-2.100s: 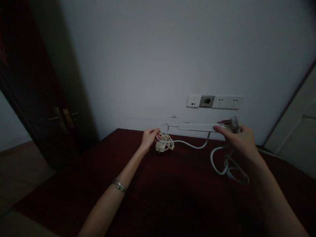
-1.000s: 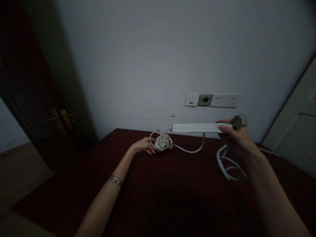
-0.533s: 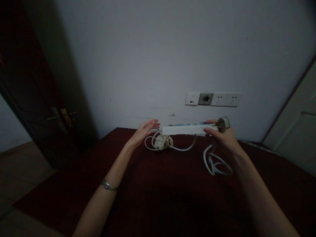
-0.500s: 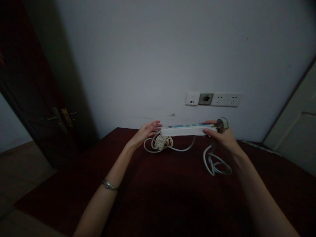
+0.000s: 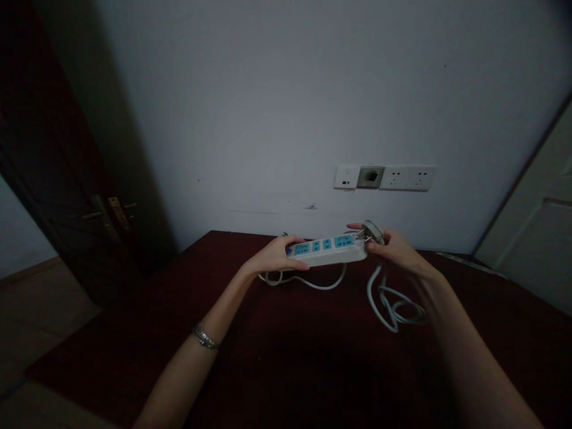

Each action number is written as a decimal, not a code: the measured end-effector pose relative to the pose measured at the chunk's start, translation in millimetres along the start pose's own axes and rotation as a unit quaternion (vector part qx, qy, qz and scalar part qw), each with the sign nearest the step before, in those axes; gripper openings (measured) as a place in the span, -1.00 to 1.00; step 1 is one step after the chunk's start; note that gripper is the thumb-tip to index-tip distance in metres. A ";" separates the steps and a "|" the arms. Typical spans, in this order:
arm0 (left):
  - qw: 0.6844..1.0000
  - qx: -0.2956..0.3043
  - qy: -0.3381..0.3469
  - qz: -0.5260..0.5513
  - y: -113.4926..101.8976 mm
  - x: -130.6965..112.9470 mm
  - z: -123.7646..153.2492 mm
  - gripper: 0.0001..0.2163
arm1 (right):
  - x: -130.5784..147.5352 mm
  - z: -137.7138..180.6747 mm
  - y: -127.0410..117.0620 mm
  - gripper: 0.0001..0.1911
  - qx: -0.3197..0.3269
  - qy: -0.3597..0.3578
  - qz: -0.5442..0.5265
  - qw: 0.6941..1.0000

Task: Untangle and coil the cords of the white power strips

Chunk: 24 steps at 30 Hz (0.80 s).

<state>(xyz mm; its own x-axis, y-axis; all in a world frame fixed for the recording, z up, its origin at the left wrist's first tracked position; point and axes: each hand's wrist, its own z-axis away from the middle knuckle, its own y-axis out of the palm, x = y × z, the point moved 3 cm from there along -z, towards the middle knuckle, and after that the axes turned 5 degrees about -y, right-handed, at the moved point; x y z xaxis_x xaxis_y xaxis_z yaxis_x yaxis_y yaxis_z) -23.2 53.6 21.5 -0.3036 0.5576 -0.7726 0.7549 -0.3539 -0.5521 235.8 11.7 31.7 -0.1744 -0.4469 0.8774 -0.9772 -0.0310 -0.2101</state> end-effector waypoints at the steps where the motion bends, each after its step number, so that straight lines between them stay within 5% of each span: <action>1: 1.000 0.018 0.008 -0.009 -5.2 0.7 1.2 -0.53 | -2.3 0.7 -5.5 -0.41 -0.005 0.012 -0.008 1.000; 6: 0.985 0.156 0.044 -0.054 -6.0 3.1 8.2 -0.54 | -12.8 2.6 -29.1 -0.56 -0.081 0.032 0.029 0.996; 11: 0.947 0.293 0.074 -0.112 45.2 12.4 7.4 -0.58 | -18.9 -1.5 -27.0 -0.58 -0.112 0.038 0.031 0.993; 15: 0.917 0.316 0.104 -0.221 84.0 24.0 5.1 -0.53 | -19.9 -6.3 -19.4 -0.67 -0.146 0.007 0.036 0.989; 24: 0.878 0.365 -0.008 -0.310 120.9 34.2 14.0 -0.39 | -15.2 -12.0 -6.1 -0.74 -0.162 -0.072 -0.001 0.984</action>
<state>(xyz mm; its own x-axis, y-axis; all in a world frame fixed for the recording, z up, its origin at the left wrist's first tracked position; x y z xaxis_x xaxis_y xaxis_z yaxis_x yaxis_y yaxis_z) 49.6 19.5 -76.1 -0.5375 0.8040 -0.2542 -0.1307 -0.3773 -0.9168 242.9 29.4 24.8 -0.1765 -0.5705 0.8021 -0.9688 0.2447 -0.0391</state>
